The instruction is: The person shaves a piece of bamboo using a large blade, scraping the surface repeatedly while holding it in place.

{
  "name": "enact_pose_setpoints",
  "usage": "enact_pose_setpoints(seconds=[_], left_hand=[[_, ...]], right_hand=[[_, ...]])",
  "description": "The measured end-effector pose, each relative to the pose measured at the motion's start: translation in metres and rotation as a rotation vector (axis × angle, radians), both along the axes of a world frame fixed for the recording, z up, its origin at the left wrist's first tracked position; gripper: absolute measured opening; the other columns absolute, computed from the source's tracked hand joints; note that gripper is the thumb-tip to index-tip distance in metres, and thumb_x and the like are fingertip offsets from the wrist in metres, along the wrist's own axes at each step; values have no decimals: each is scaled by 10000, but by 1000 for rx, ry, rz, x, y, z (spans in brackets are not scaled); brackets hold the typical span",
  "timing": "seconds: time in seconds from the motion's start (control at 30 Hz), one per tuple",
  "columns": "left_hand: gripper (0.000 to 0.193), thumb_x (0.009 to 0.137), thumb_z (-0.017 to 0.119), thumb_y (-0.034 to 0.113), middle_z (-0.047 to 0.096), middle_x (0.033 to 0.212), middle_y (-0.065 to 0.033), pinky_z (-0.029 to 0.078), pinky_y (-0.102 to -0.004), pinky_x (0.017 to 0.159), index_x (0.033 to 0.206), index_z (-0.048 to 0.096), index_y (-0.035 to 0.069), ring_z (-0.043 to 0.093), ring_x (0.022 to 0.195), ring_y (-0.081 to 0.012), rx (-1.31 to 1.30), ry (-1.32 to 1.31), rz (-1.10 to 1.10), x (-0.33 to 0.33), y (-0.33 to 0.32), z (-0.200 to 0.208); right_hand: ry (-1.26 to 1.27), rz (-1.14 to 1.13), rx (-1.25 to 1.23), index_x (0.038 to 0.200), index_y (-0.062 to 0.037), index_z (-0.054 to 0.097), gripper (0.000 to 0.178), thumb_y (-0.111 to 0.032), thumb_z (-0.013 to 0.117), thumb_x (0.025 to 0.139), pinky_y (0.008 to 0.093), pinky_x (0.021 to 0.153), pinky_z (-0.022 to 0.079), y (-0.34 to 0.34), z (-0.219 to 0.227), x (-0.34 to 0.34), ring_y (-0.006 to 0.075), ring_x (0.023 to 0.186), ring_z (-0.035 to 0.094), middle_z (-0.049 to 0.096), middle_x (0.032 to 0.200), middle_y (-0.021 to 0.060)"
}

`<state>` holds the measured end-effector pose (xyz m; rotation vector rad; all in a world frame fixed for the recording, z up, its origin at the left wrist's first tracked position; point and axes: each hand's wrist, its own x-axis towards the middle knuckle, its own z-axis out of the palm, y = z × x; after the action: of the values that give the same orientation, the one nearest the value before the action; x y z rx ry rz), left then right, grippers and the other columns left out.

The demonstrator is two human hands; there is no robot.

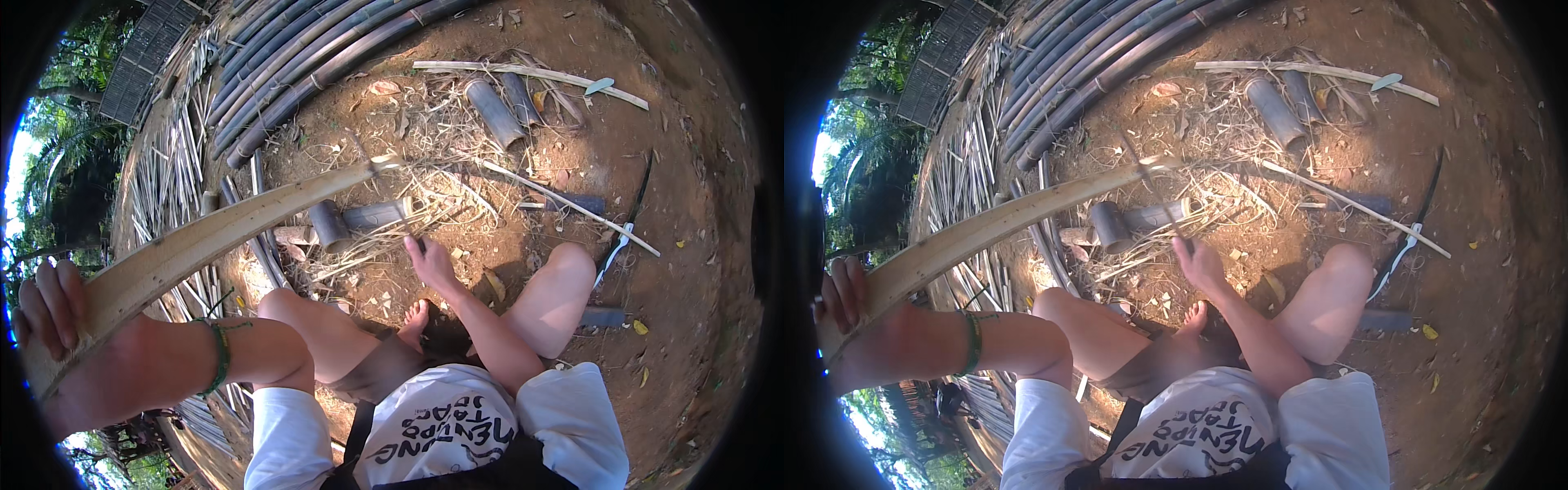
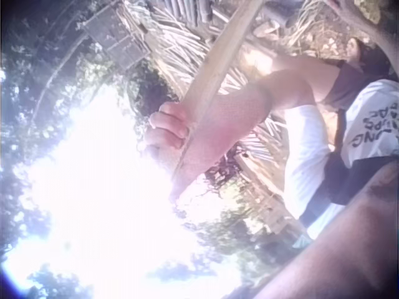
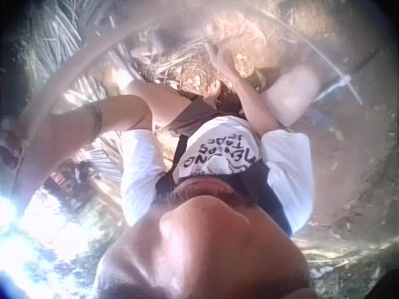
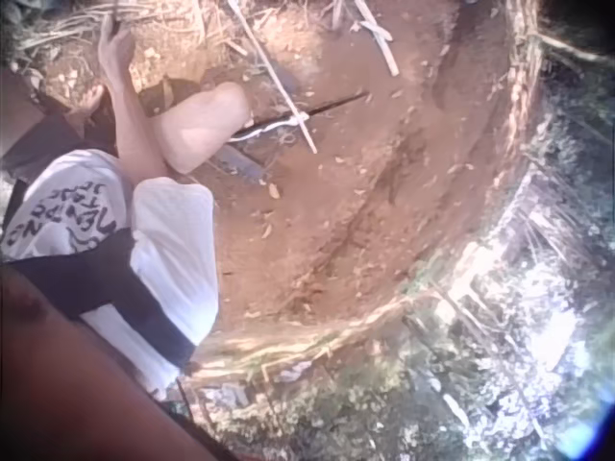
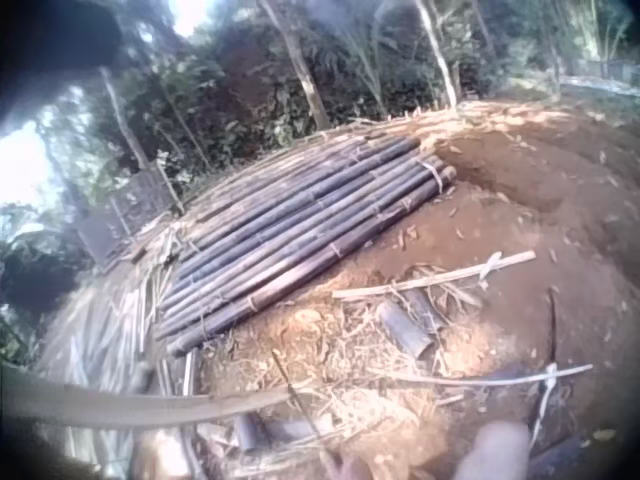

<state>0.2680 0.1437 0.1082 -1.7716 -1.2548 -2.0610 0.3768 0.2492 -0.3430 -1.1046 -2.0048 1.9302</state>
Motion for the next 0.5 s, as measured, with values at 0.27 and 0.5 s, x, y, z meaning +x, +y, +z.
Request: enact_pose_setpoints(seconds=[0.27, 0.5], left_hand=[[374, 808, 548, 409, 371, 665, -20, 301, -251, 568, 785, 396, 68, 360, 597, -103, 127, -63, 150, -12, -19, 1], [229, 910, 428, 219, 366, 682, -43, 319, -221, 498, 742, 396, 66, 334, 528, -106, 32, 36, 94, -20, -7, 4]], right_hand=[[196, -98, -83, 727, -18, 532, 517, -472, 533, 976, 347, 489, 330, -25, 47, 12, 145, 518, 400, 428, 546, 31], [297, 52, 176, 868, -22, 607, 539, -542, 496, 956, 415, 504, 423, -19, 35, -11, 253, 519, 573, 563, 571, 88]])
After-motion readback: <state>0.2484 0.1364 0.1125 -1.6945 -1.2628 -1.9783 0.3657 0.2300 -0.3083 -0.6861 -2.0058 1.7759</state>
